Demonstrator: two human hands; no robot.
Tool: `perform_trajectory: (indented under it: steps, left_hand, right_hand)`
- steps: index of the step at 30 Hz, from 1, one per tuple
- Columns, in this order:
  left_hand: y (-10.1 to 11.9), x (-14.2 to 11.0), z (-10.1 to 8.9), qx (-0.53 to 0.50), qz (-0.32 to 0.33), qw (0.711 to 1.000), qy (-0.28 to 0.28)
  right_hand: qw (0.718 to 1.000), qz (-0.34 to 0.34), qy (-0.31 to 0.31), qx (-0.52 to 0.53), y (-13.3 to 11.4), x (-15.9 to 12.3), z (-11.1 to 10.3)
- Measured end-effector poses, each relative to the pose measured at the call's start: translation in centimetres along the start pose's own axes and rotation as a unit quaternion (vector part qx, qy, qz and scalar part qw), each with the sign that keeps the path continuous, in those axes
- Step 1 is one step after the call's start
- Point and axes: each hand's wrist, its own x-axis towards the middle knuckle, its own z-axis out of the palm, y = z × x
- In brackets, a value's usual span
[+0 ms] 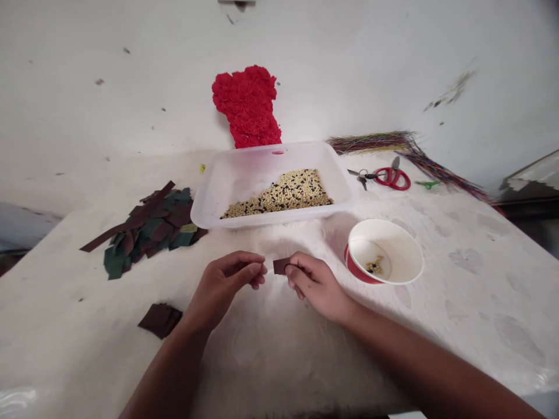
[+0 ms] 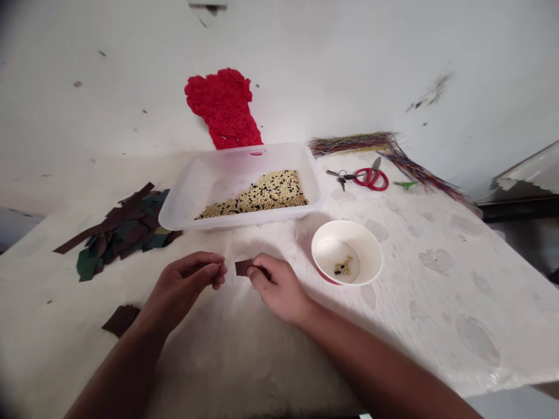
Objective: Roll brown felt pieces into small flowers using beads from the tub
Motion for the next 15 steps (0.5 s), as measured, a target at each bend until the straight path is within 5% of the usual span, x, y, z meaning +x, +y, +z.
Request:
perform_trajectory:
  steps: [7,15]
  left_hand:
    - [4.0,-0.6,1.3,0.142,0.092,0.982,0.083]
    - [8.7,2.2,10.4,0.243,0.255,0.929,-0.114]
  right_hand:
    - [0.999,-0.023,0.004,-0.023,0.2,0.4,-0.1]
    - [0.987,-0.125,0.053,-0.087,1.1,0.8,-0.3]
